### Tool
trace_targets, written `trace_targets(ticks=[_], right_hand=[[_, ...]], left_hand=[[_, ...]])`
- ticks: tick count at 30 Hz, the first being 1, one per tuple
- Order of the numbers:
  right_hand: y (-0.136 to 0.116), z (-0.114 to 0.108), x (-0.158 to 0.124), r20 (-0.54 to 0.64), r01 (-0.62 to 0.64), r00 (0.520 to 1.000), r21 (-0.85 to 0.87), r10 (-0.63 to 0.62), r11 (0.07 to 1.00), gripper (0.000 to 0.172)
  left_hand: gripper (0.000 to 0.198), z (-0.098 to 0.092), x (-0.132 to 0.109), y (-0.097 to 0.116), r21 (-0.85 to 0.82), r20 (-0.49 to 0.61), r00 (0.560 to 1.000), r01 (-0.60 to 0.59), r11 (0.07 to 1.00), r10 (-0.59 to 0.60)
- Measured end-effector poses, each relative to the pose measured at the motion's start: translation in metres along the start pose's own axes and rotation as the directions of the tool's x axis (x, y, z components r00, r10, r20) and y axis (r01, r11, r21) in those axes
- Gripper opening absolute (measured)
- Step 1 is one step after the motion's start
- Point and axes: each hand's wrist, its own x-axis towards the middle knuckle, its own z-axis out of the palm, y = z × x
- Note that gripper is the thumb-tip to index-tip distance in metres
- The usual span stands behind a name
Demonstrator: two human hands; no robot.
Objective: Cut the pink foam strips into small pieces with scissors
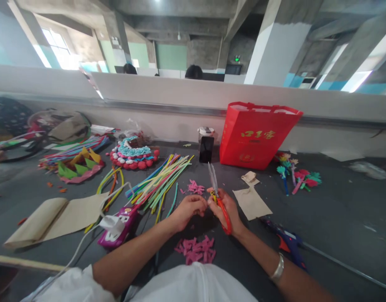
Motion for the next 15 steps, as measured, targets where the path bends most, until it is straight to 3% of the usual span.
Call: trace_targets(ticks=[4, 9, 15], right_hand=[[0.006, 0.001, -0.001, 0.053, 0.008, 0.999, 0.026, -0.009, 1.000, 0.031], [0.014, 0.001, -0.003, -0.034, 0.091, 0.995, -0.171, -0.098, 0.981, 0.031], [0.015, 0.006, -0.008, -0.007, 0.156, 0.985, -0.394, -0.173, 0.906, 0.030]], left_hand=[[0.004, -0.001, 0.000, -0.002, -0.083, 0.012, 0.999, -0.039, 0.996, 0.040], [0.006, -0.002, -0.001, 0.006, -0.275, -0.047, 0.982, -0.187, 0.943, 0.181], [0.016, 0.000, -0.003, 0.013, -0.393, -0.117, 0.962, -0.273, 0.878, 0.247]])
